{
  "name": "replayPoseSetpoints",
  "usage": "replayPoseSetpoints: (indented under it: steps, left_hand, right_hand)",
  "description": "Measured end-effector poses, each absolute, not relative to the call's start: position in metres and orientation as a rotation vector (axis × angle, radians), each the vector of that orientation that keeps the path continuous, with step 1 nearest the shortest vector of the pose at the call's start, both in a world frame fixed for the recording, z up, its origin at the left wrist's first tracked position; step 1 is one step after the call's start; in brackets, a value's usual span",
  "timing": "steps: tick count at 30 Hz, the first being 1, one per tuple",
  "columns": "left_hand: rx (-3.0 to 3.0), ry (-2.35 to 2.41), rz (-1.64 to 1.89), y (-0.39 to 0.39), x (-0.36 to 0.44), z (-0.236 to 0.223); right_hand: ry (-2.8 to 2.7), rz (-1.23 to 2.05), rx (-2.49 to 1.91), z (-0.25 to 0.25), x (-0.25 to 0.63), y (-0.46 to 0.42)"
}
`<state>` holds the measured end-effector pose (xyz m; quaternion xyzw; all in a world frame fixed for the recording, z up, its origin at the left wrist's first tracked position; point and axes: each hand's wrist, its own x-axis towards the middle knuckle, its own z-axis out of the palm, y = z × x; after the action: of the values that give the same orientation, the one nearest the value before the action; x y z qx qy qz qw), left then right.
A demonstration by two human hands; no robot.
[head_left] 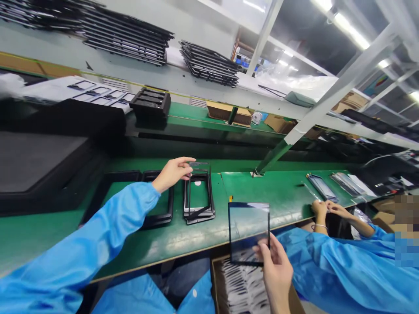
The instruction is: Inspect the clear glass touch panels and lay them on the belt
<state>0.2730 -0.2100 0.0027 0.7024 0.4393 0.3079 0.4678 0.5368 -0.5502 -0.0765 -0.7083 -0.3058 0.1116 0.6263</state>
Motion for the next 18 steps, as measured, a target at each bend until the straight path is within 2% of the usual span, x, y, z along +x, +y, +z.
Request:
replayPoseSetpoints:
  steps: [3, 6, 11, 18]
  left_hand:
    - [1.545, 0.927, 0.855, -0.257, 0.250, 0.015]
    - [1.381, 0.859, 0.922, -0.302, 0.227, 0.020]
    - [1.323, 0.918, 0.978, -0.345, 0.204, 0.020]
    - [1.285, 0.908, 1.056, -0.353, 0.190, 0.010]
  right_hand:
    - [-0.563, 0.586, -1.431, -0.070, 0.496, -0.528]
    - [-0.563, 0.742, -1.334, -0.071, 0.459, -0.510]
    - [-0.582, 0.838, -1.301, -0.080, 0.424, -0.494]
    - [-0.626, 0.867, -1.336, -0.091, 0.413, -0.485]
